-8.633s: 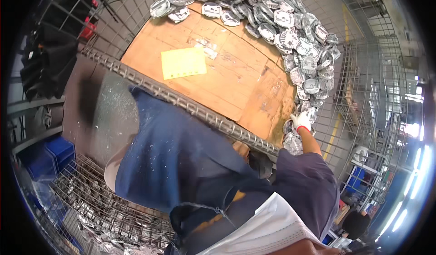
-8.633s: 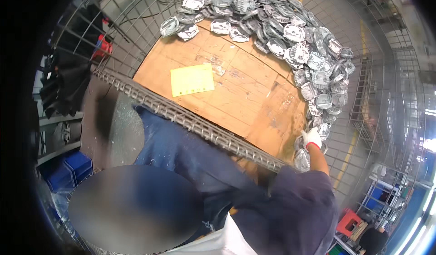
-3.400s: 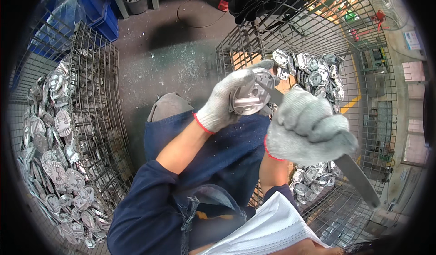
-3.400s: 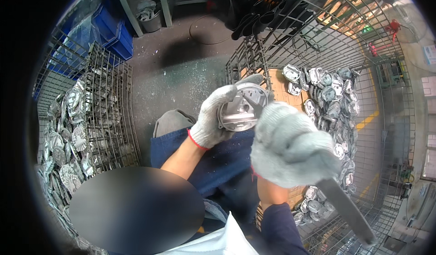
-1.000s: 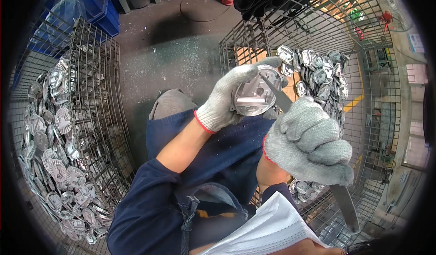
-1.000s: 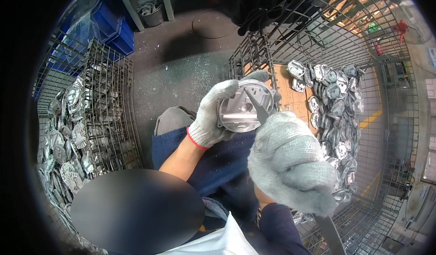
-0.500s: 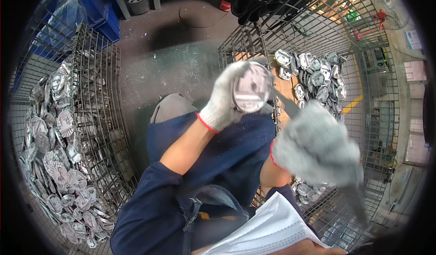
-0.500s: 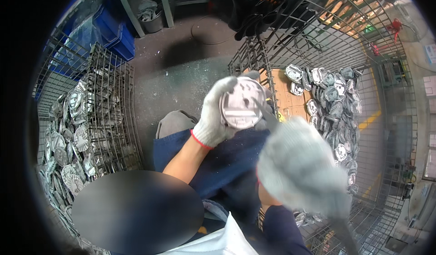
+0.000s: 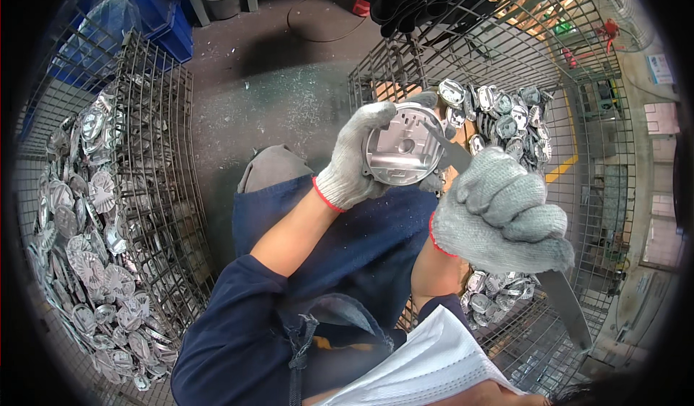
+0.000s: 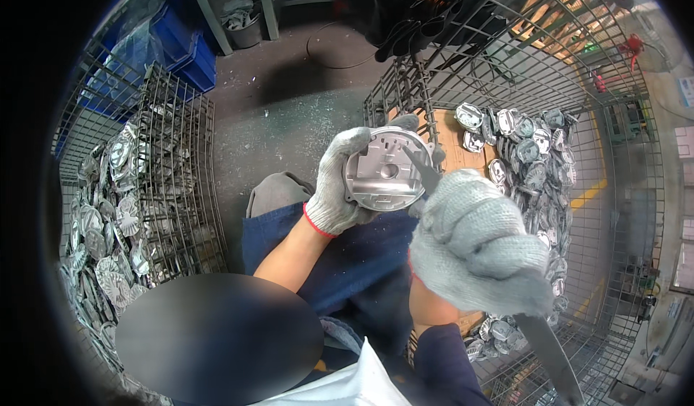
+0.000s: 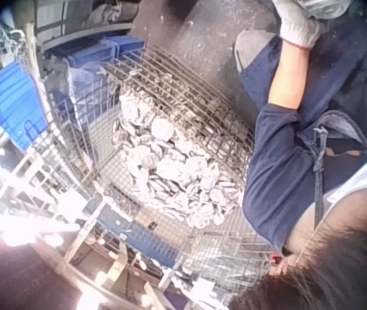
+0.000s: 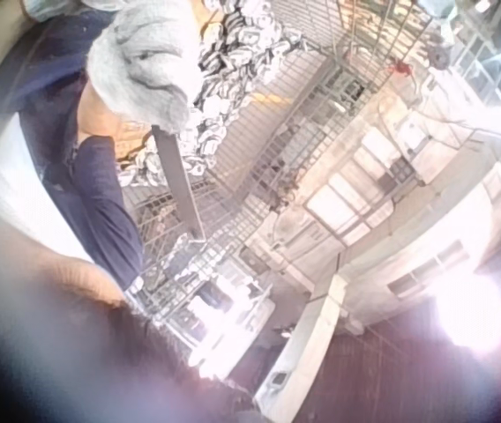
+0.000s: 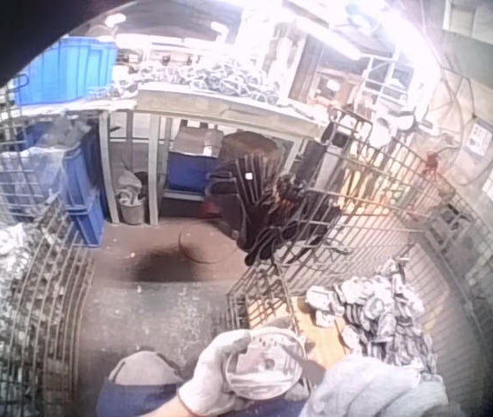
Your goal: Using a handheld scraping tool to remove burrs and excess material from circular metal castings.
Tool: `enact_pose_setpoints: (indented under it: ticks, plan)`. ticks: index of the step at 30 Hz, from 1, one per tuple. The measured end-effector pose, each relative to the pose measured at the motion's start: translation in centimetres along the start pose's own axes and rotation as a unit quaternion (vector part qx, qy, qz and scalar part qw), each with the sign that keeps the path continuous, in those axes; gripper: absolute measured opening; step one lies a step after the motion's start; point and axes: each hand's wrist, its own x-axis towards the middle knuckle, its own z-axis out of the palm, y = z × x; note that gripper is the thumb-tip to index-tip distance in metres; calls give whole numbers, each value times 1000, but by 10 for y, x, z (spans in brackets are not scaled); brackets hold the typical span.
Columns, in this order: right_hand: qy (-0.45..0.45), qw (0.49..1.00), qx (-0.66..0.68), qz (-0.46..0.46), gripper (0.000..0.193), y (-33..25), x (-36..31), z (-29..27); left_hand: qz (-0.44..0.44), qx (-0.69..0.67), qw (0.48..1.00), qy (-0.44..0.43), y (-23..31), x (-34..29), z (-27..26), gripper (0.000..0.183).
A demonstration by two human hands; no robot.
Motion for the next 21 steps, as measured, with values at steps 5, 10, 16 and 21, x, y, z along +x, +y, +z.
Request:
enact_pose_setpoints:
  ticks: [5,10,16,21]
  plan:
    - [23,1000,-15,10,67,6,-3,5,-7,27,1000,12,0,1,-3,66]
    - [-19,999,-2,37,65,8,0,-3,-2,102,994,-50,7,-2,-2,72]
    - [90,990,78,70,62,8,4,-12,-28,150,985,-86,4,-2,1,69]
    - [16,999,-3,45,62,8,-7,1,-26,171,982,-81,-2,2,-2,69]
